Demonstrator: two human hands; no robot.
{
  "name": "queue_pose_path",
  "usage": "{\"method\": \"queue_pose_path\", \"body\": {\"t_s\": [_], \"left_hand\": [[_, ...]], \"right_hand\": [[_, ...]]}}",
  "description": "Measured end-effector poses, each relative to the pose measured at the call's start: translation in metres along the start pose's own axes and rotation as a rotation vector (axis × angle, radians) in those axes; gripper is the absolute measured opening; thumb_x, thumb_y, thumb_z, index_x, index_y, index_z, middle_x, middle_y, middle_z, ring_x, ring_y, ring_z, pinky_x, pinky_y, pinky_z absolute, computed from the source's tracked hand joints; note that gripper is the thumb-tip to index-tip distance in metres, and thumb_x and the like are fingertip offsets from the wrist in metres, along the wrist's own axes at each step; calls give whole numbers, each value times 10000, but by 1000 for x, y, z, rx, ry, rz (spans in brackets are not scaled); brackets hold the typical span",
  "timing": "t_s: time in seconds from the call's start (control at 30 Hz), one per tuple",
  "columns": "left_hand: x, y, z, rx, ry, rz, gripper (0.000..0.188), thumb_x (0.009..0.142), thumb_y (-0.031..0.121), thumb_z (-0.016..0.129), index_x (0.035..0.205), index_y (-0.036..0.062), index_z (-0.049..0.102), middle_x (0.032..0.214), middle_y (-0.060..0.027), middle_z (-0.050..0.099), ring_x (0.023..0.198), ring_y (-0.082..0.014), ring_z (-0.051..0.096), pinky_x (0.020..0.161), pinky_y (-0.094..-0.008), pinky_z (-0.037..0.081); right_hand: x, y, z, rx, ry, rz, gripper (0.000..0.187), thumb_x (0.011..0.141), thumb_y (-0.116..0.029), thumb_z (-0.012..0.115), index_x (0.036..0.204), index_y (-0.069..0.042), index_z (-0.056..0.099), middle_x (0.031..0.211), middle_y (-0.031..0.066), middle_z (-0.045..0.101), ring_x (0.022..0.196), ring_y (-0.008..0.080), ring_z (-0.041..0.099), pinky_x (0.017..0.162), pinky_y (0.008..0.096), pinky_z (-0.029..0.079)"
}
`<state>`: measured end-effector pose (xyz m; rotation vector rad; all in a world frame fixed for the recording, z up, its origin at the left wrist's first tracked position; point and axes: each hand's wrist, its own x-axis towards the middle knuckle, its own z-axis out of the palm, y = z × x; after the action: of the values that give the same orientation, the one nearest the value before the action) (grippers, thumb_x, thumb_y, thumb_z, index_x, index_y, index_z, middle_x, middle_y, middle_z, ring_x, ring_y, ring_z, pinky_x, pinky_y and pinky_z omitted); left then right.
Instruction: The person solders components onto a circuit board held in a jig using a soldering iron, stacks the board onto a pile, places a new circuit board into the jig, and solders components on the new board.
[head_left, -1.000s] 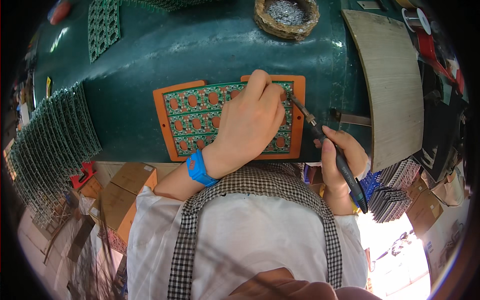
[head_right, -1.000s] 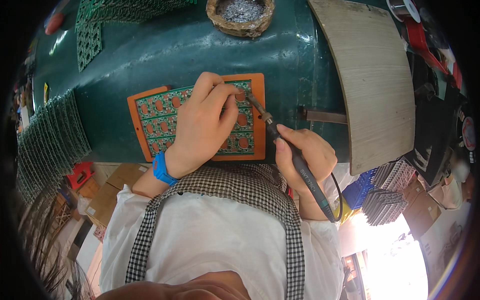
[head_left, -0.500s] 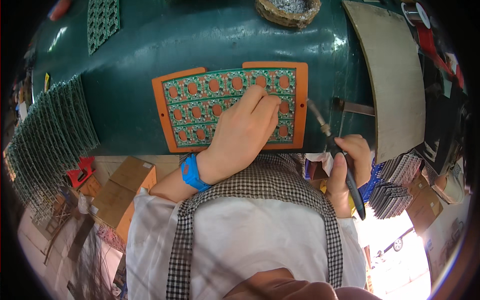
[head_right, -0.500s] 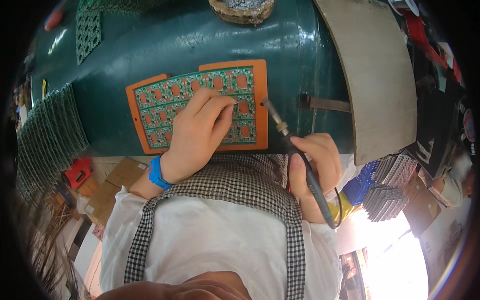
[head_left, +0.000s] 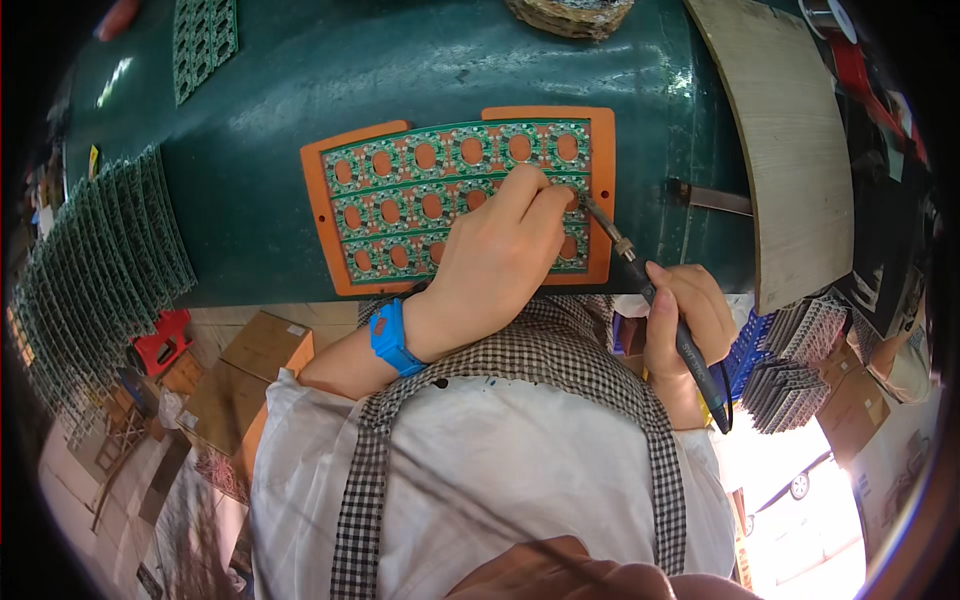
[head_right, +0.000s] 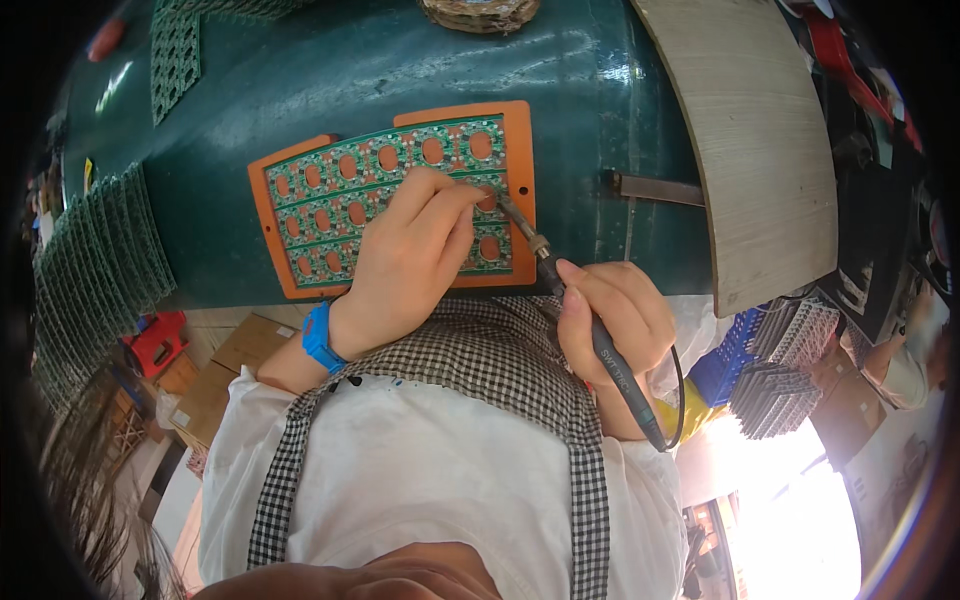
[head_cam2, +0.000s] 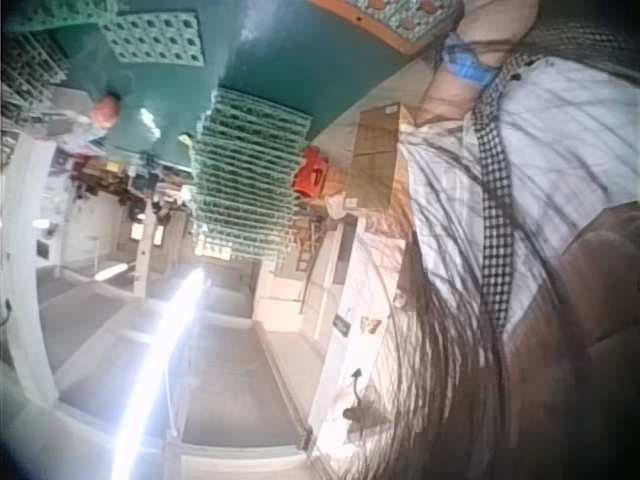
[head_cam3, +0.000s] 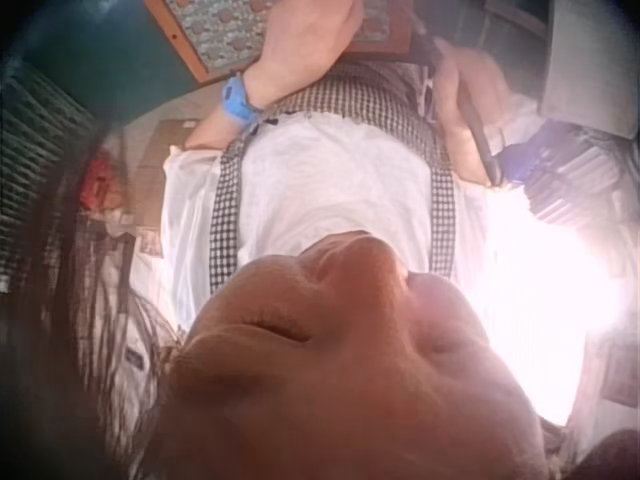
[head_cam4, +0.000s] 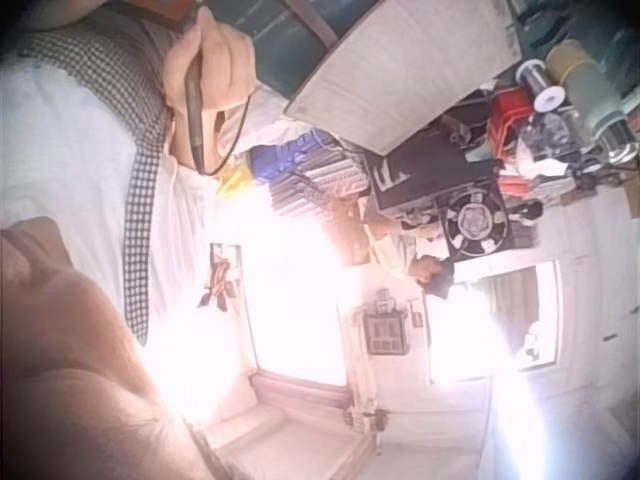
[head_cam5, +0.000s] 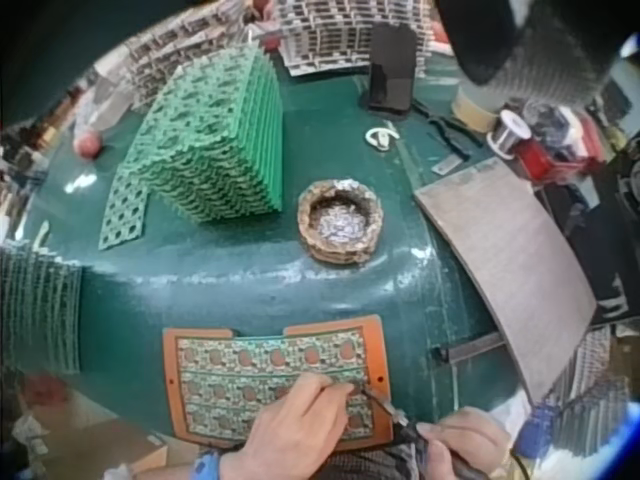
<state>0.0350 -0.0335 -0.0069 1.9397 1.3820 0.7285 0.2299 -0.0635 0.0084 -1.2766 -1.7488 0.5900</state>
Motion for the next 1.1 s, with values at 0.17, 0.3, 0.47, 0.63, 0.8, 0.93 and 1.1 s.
{"method": "queue_pose_path", "body": {"t_s": [0.17, 0.3, 0.47, 0.63, 0.8, 0.93, 1.1], "left_hand": [[2, -1, -2, 65, -29, 54, 210, 777, -62, 611, 974, 11, 617, 892, -80, 538, 688, -227, 589, 553, -320, 473], [-11, 4, -7, 35, 17, 27, 204, 764, -58, 624, 955, 13, 620, 870, -75, 541, 678, -219, 586, 544, -313, 472], [-24, 4, 0, 5, 27, 82, 207, 749, -52, 636, 946, 10, 619, 838, -82, 539, 658, -213, 581, 539, -304, 471], [-26, 4, 4, -18, 5, 92, 224, 750, -64, 620, 965, 0, 610, 852, -88, 536, 672, -219, 586, 554, -308, 475], [-28, 4, 5, -6, -50, 94, 235, 762, -71, 607, 986, -2, 607, 865, -89, 535, 686, -222, 590, 566, -308, 478], [-29, 7, 2, 86, -56, 101, 200, 770, -54, 618, 960, 6, 622, 864, -78, 546, 671, -217, 592, 548, -301, 479], [-33, 3, -7, 68, 32, 52, 163, 774, -31, 652, 930, 14, 635, 843, -71, 573, 639, -193, 592, 518, -294, 468]], "right_hand": [[-5, -6, 0, -47, 13, 24, 101, 707, 9, 595, 766, 69, 650, 651, 142, 610, 514, 228, 574, 476, 286, 455], [-21, -4, -10, -1, 95, 23, 113, 722, -22, 585, 752, 69, 645, 641, 147, 604, 511, 244, 571, 484, 310, 463], [-27, -7, -12, 6, 17, -19, 126, 713, -41, 583, 741, 67, 641, 620, 147, 597, 506, 256, 568, 496, 327, 473], [-28, -6, -9, -5, 16, -43, 124, 697, -38, 587, 729, 69, 642, 619, 144, 599, 505, 253, 574, 500, 321, 480], [-35, -5, -7, -90, 17, -124, 116, 686, -30, 588, 719, 67, 644, 624, 148, 604, 513, 255, 587, 506, 324, 488], [-38, -10, -9, -5, 72, -32, 120, 713, -33, 579, 733, 67, 643, 632, 145, 612, 516, 255, 590, 508, 319, 487], [-30, -9, -8, 15, 180, 28, 134, 761, -41, 573, 791, 69, 643, 648, 141, 621, 521, 243, 585, 500, 314, 474]]}}
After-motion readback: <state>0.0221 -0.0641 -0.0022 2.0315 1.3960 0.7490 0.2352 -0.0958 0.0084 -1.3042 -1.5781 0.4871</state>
